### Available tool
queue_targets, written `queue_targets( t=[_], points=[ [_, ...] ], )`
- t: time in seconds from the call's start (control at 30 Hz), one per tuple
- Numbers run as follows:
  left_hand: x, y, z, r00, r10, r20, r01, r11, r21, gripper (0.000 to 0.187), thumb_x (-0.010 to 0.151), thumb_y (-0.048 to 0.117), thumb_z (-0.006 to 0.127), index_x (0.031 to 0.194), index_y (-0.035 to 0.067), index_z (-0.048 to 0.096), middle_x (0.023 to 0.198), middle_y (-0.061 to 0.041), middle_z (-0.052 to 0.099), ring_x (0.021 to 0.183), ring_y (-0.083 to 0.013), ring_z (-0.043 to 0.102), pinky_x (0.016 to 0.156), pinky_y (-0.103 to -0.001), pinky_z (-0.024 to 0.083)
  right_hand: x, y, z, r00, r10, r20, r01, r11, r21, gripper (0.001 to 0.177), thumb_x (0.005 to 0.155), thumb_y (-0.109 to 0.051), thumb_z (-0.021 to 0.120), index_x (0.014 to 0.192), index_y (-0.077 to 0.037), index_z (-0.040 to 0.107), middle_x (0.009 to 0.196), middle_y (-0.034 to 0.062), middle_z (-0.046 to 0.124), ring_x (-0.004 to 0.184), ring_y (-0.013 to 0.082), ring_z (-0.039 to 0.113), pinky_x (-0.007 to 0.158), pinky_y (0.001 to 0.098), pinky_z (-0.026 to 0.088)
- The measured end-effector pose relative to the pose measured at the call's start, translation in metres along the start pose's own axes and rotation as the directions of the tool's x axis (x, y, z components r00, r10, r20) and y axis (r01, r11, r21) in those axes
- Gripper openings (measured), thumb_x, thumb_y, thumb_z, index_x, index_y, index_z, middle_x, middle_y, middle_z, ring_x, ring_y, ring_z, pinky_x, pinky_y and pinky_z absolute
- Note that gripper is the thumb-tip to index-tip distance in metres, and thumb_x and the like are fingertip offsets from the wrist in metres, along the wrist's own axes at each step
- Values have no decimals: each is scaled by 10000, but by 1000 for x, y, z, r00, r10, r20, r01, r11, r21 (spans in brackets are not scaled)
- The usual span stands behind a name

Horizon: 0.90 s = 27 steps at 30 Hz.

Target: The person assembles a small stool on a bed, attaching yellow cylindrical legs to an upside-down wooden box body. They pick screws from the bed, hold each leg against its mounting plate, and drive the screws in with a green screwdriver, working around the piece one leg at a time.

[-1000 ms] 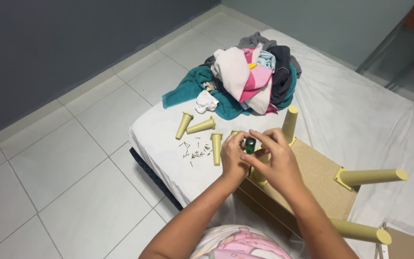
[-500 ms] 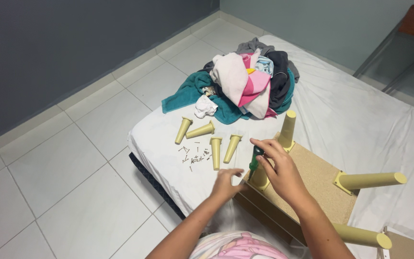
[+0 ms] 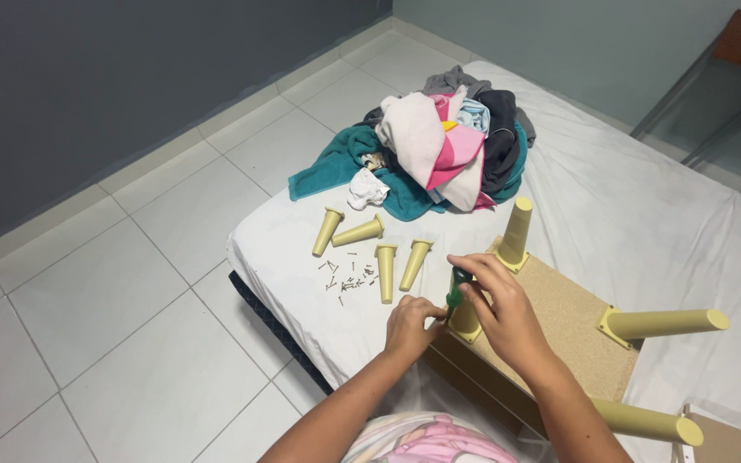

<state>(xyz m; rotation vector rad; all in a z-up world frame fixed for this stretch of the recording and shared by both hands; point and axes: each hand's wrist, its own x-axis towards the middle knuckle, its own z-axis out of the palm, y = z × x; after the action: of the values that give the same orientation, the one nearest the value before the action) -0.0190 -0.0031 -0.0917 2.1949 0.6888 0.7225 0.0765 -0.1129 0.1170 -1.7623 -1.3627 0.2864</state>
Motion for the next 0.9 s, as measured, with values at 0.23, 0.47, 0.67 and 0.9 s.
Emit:
queue_targets(
  t=[0.23,0.47,0.67,0.9],
  points=[
    [3,-2,4,999,43,-26,-44,999,-12,168,714,114,849,877,149,827,868,10,721,894,-236,609,805,-377,509,2,-4,-1,1000,4,0,-4,1000,-18,377,946,-44,604,1316,-102,654,1177,72,652,916,199,649,758,321,532],
    [12,5,2,1000,-16,18,17,996,-92,138,709,173,860,828,166,790,784,15,722,862,-230,624,788,-379,506,-1,-9,-8,996,65,-66,-67,997,-32,369,936,-83,635,1302,-122,666,1179,74,633,882,187,666,679,302,536],
    [15,9,7,996,87,2,-87,996,14,128,664,128,846,766,150,772,766,-9,713,843,-259,622,783,-406,504,-2,-7,-8,995,5,-99,-10,998,-56,366,942,-61,647,1305,-110,666,1196,96,630,923,202,655,737,304,539],
    [15,11,4,998,62,29,-62,998,5,84,702,157,833,765,152,777,779,-12,720,859,-251,618,788,-416,493,-12,5,-18,964,-173,-203,150,981,-125,328,1000,-60,622,1327,-43,635,1173,141,602,1063,272,609,939,367,495]
  ],
)
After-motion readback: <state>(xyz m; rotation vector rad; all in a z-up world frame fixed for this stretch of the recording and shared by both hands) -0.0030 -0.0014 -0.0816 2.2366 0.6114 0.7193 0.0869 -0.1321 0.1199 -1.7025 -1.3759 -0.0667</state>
